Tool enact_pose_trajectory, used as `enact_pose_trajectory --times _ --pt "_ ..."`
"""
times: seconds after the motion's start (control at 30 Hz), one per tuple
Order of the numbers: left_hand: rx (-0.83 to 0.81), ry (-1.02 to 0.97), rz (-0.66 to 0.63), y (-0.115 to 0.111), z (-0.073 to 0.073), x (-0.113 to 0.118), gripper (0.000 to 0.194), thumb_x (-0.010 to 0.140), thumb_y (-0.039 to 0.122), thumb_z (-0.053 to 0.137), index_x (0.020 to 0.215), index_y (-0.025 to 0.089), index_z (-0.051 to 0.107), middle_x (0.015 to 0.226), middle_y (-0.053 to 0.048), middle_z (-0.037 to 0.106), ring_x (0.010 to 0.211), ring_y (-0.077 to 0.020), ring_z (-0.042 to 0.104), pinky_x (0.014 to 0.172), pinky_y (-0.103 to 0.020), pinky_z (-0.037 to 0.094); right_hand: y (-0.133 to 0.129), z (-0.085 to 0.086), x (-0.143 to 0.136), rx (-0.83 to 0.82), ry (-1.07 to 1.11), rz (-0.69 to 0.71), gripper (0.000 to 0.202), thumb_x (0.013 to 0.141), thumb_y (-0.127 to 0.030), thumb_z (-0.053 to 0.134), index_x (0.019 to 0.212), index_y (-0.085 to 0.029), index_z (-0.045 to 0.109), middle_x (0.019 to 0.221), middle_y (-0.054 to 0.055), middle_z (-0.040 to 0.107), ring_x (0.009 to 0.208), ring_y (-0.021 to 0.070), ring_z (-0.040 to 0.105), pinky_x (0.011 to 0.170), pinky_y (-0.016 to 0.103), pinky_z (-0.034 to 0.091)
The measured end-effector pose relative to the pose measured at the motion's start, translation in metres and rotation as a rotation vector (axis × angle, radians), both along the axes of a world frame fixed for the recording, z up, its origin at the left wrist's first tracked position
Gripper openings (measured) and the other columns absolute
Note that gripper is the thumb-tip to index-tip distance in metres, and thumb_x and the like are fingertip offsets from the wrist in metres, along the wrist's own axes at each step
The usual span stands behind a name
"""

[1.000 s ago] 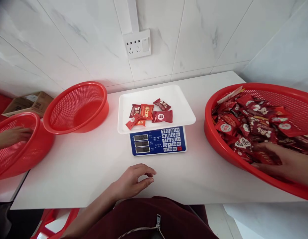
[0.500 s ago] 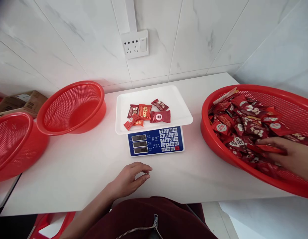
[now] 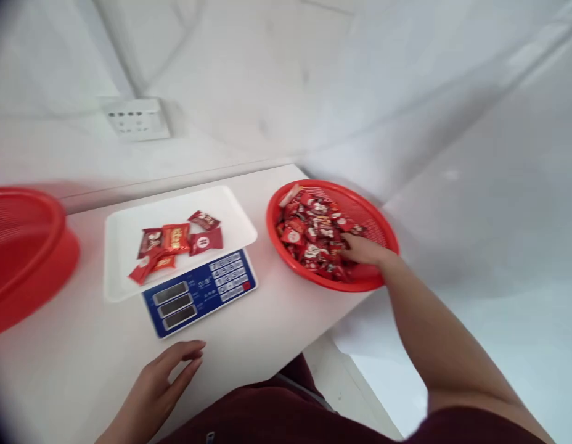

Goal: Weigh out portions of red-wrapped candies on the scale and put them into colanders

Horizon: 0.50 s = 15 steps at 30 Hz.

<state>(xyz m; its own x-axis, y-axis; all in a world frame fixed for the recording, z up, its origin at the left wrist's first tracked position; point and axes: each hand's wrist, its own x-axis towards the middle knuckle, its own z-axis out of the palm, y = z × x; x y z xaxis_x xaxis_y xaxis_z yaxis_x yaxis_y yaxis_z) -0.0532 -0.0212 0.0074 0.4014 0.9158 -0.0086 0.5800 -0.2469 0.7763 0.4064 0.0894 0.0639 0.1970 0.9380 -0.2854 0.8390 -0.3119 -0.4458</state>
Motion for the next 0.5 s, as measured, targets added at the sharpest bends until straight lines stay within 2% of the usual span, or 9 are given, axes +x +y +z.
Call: enact_pose_trajectory --times 0.17,0.33,0.5 --pt "0.053 -0.064 0.062 0.003 -0.014 0.003 0.023 0.083 0.043 0.054 0.098 0.030 0.066 0.090 0.002 0.072 0.081 -0.0151 0.068 0.071 -0.020 0.055 0.015 0.002 0.013 -0.184 -0.045 0.033 0.067 0.044 -0.041 0.085 0.104 -0.019 0.062 0.117 0.013 0.063 0.111 0.0404 0.053 0.097 0.047 0.041" --pt "0.039 -0.123 0.085 0.002 -0.018 0.007 0.026 0.082 0.048 0.055 0.097 0.030 0.067 0.086 0.002 0.072 0.078 -0.0153 0.069 0.069 -0.020 0.055 0.015 -0.011 0.007 -0.222 0.014 0.065 0.076 0.050 -0.050 0.081 0.115 -0.019 0.056 0.120 0.014 0.061 0.114 0.0388 0.052 0.100 0.047 0.039" --pt "0.034 -0.140 0.089 0.004 -0.018 0.009 0.027 0.081 0.048 0.055 0.095 0.029 0.068 0.084 0.001 0.072 0.076 -0.0156 0.069 0.069 -0.020 0.055 0.016 -0.018 0.009 -0.180 0.127 0.010 0.075 0.053 -0.042 0.081 0.118 -0.019 0.052 0.121 0.014 0.061 0.112 0.0355 0.054 0.096 0.043 0.045"
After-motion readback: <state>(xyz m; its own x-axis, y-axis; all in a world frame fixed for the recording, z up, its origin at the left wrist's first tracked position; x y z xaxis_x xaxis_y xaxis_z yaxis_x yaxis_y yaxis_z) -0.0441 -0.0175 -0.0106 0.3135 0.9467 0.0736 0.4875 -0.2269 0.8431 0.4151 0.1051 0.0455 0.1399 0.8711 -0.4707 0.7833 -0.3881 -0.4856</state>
